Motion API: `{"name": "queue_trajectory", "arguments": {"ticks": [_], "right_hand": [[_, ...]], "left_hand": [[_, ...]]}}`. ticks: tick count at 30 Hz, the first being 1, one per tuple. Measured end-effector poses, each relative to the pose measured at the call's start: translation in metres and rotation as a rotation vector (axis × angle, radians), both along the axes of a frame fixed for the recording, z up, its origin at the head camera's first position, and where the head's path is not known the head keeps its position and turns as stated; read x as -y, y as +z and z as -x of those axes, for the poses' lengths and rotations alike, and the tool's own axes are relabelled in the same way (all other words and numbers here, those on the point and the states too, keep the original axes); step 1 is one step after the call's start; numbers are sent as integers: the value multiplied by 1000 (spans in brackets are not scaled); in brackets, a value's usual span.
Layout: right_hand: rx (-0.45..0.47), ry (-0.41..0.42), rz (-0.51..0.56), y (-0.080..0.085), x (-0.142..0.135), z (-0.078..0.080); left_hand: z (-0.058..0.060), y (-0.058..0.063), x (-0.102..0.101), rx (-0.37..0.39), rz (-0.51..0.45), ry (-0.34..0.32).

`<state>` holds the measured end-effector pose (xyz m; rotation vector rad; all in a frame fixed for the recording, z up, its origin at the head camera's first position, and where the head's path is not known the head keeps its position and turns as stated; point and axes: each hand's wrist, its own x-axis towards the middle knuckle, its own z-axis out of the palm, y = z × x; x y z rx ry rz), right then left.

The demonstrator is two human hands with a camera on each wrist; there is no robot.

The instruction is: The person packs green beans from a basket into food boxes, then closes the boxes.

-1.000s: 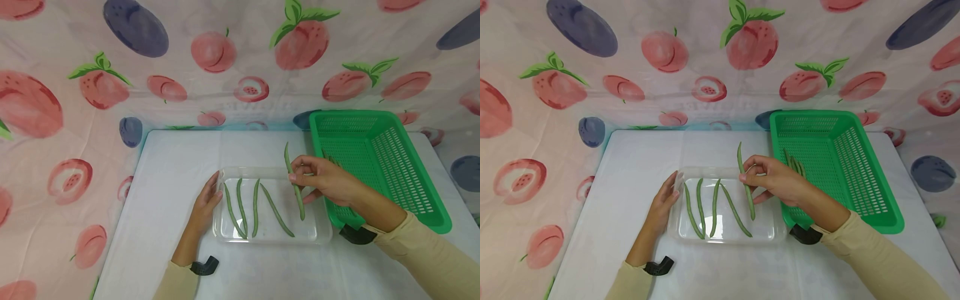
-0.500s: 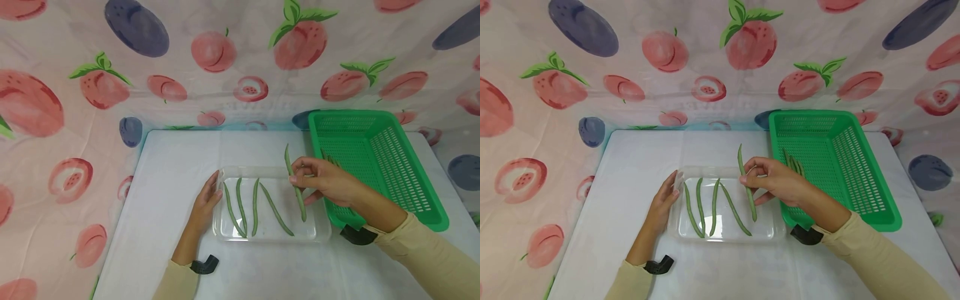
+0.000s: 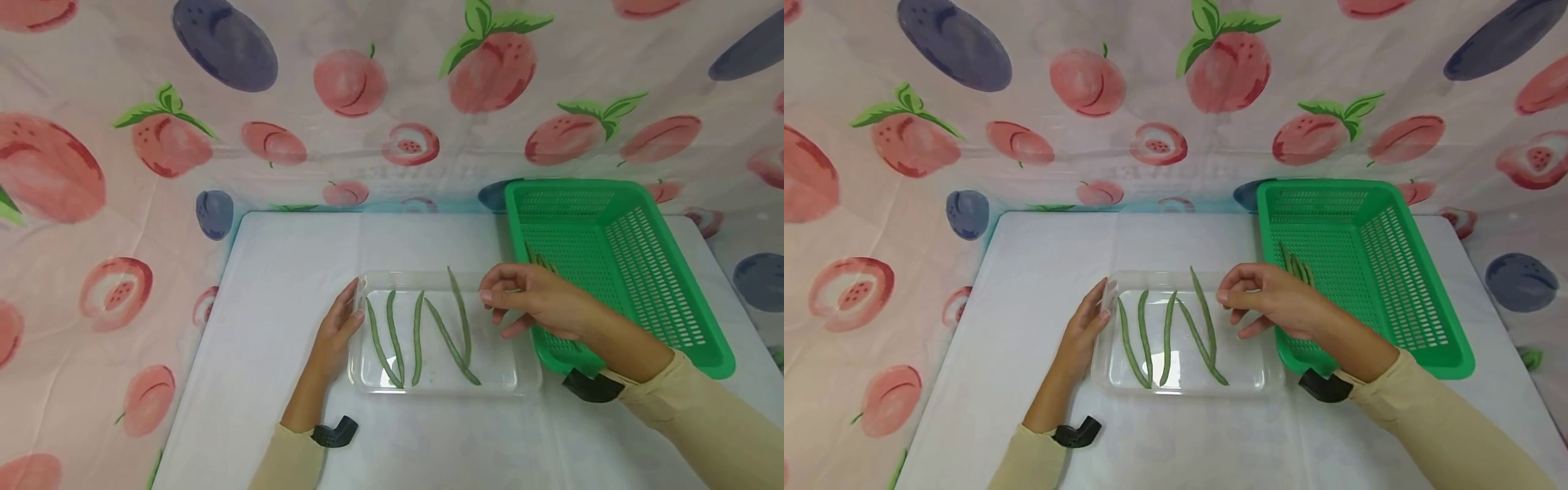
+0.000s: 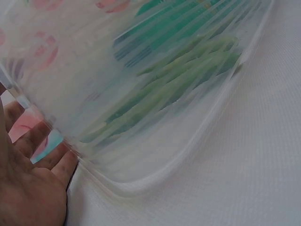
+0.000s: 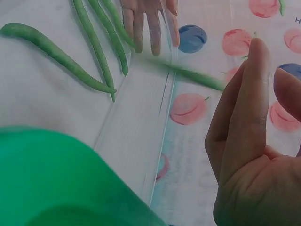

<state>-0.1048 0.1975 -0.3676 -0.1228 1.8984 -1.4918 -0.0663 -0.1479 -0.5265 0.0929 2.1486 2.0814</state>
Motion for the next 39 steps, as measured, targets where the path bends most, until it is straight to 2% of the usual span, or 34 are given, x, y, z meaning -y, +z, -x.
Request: {"name": "queue_trajectory", "arguments": {"ticks": [17, 30, 35, 39], "right_hand": [[-32, -52, 67, 4, -20, 3], [-118, -101, 101, 12, -60, 13], [-111, -136, 182, 12, -81, 22], [-95, -173, 198, 10, -97, 30]], "left_hand": [[0, -4, 0, -10, 12, 1], [-1, 0, 0, 12, -7, -2], [-1, -1, 0, 18, -24, -8], [-1, -1, 0, 19, -22, -8]]}}
